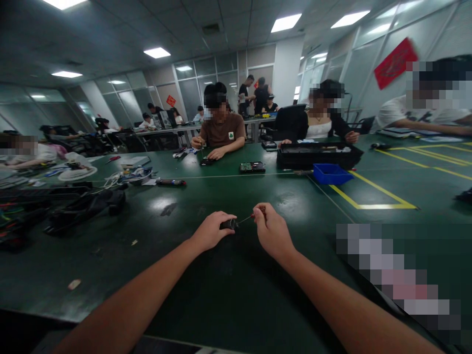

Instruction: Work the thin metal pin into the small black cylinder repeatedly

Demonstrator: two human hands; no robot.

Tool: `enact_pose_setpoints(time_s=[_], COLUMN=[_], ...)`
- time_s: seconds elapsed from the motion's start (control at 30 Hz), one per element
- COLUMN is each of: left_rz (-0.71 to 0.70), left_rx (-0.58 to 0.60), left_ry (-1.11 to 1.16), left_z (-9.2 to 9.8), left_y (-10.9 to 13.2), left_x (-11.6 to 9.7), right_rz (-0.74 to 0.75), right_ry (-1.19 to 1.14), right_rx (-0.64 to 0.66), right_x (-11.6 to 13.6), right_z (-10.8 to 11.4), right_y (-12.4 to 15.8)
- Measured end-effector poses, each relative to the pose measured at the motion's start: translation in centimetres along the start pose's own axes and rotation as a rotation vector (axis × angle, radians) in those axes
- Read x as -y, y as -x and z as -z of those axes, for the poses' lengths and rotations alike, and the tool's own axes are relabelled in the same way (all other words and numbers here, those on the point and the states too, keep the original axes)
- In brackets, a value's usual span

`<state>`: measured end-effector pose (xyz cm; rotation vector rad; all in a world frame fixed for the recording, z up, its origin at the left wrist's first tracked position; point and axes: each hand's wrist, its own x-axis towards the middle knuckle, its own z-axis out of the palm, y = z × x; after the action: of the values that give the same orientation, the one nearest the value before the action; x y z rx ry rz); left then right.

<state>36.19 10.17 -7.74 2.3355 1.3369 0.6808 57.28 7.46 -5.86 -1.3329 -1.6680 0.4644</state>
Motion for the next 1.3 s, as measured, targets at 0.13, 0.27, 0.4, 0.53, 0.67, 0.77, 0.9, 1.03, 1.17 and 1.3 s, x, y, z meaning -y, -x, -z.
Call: enact_pose_setpoints(time_s=[0.13,0.27,0.4,0.53,0.67,0.77,0.9,1.03,1.17,1.3], left_rz=[0.051,0.158,0.316,0.354,0.358,0.251,0.09,0.07,0.091,0.271], left_rx=[-0.053,-0.163,-0.235,-0.186,-0.043,0.038,0.1,0.14,0.13,0.177], left_ry=[0.116,0.387,0.821,0.985,0.691,0.361,0.007,-0.129,-0.097,0.244], left_z=[0.5,1.5,2.9,3.5,3.4,2.8,1.3,-0.3,-0.1,1.7], left_y=[0.0,-0.1,-0.3,-0.2,-0.3,-0.5,-0.9,-1.5,-2.0,-1.8], left_x=[0.5,1.0,0.8,-0.3,-1.0,-1.1,-1.1,-0.9,-0.5,0.0], right_rz=[-0.006,-0.006,-0.008,-0.008,-0.017,-0.02,-0.012,-0.01,-0.016,-0.029], right_ry=[-0.009,-0.04,-0.064,-0.086,-0.088,-0.081,-0.088,-0.095,-0.109,-0.103], right_rx=[-0.014,-0.043,-0.051,-0.041,-0.056,-0.071,-0.068,-0.065,-0.059,-0.052], right_x=[-0.1,-0.4,-0.5,-0.5,-0.3,-0.3,-0.5,-0.8,-0.9,-0.6], right_z=[0.3,0.4,0.5,0.5,0.6,0.7,0.6,0.5,0.6,0.8], right_y=[0.0,0.0,-0.1,-0.1,-0.1,-0.1,-0.2,-0.2,-0.2,-0.2])
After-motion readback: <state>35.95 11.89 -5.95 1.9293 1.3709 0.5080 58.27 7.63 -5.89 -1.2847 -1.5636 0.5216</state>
